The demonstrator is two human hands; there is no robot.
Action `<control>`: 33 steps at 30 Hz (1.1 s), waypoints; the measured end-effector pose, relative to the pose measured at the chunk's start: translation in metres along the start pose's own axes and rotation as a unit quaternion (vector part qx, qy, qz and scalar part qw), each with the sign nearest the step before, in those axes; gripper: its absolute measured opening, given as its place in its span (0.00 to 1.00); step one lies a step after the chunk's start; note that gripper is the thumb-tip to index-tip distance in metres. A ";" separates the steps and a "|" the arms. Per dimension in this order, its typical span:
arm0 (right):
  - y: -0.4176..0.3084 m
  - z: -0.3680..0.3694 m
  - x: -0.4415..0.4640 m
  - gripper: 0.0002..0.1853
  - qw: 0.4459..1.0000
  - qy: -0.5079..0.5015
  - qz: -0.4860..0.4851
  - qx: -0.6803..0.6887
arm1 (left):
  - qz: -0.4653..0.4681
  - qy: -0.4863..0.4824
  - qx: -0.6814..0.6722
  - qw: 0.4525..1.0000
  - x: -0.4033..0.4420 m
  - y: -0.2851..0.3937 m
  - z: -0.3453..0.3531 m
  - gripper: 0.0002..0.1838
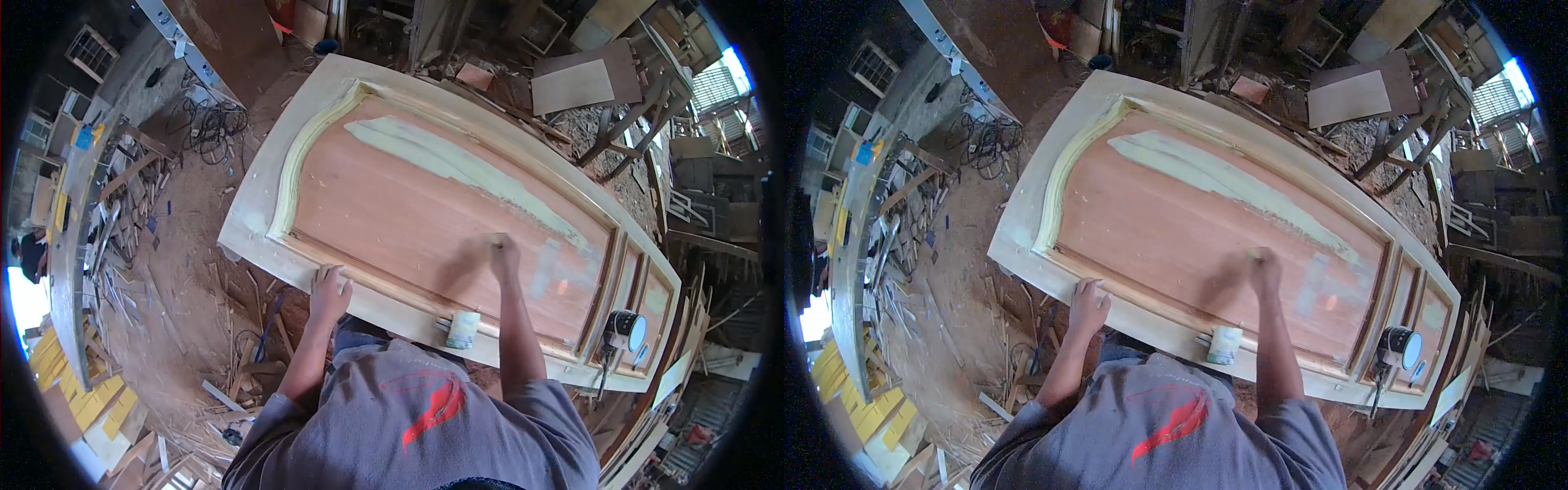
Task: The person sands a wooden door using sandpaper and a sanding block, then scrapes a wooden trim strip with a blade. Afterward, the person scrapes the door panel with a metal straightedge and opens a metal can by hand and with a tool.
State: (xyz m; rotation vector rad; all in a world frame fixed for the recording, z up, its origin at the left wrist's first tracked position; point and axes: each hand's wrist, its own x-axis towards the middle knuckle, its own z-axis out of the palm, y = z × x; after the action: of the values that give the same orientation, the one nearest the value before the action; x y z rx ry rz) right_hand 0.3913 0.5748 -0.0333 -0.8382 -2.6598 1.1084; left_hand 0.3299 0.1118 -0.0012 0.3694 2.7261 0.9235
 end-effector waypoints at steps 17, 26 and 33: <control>-0.086 0.120 0.083 0.06 0.995 0.057 -0.006 -0.082 | -0.165 -0.026 0.118 0.979 0.048 -0.040 -0.006 0.84; -0.229 0.208 -0.012 0.09 0.954 -0.289 -0.056 0.051 | -0.178 -0.023 0.070 0.981 0.048 -0.043 -0.007 0.86; -0.148 0.246 0.144 0.09 0.989 -0.054 -0.136 0.029 | -0.172 -0.015 0.072 0.982 0.046 -0.037 -0.014 0.84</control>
State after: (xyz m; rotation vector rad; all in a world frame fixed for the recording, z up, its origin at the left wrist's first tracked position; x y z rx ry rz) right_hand 0.1249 0.4178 -0.1200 -0.3992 -2.7073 1.1824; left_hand 0.2763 0.0897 -0.0196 -0.0645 2.7151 0.6238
